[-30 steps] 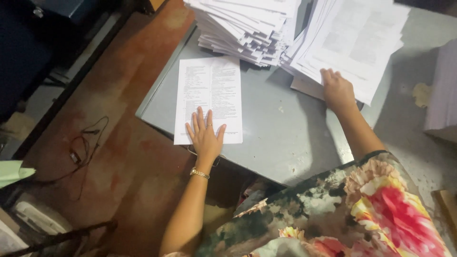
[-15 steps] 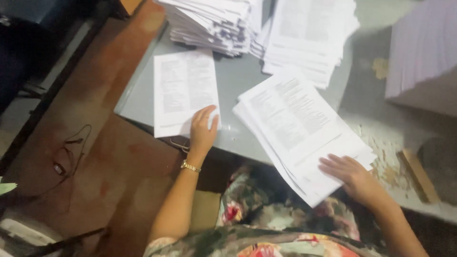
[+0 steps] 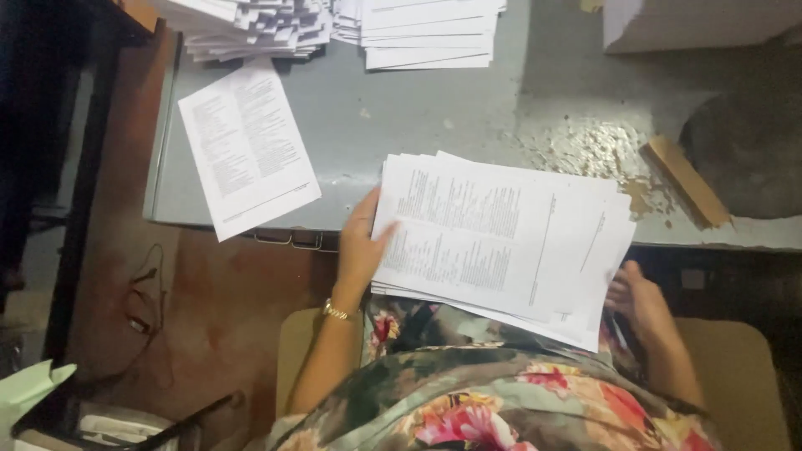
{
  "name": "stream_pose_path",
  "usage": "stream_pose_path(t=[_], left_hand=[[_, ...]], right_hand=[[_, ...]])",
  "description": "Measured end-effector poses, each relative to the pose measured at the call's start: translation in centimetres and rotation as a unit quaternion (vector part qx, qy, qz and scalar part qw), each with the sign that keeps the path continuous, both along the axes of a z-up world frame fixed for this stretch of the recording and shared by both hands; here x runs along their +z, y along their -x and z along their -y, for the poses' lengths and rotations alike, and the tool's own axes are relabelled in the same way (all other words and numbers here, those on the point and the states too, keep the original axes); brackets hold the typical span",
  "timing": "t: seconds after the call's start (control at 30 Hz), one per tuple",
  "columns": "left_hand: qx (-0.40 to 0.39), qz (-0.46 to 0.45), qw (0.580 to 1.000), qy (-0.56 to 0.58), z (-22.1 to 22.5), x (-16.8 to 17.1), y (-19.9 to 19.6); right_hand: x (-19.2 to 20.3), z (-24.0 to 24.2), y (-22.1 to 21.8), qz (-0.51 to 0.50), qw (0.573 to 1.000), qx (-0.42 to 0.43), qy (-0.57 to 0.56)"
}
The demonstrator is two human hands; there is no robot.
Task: Organizing, aligning, and stacking printed papers on a production desk.
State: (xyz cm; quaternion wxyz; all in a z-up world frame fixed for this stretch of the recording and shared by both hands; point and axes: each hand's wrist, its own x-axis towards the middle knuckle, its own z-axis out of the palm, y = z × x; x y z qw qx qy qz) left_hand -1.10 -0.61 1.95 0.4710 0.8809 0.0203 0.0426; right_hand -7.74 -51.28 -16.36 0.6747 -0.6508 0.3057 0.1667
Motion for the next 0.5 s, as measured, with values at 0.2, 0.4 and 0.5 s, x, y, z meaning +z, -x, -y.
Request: stream_pose_path(t=[0.2,0.4,0.5], left_hand=[[0.234,-0.204,0.95,0.025,-5.8,-2.1,3.9],[0.042,-0.234,0.901,0.363,-5.5,-8.5,3.7],[0.019,-0.281,0.91,0.305,-4.9,-7.6,2.3]], right_hand=[[2.6,-4.5,-1.8,0.087,0.995,0.013,-0.046],[10.3,-9.2,-3.2,0.018,0.998,0.06,-0.002],[11.0,-8.5,-4.9,-0.027,0.989,0.098,0.11]])
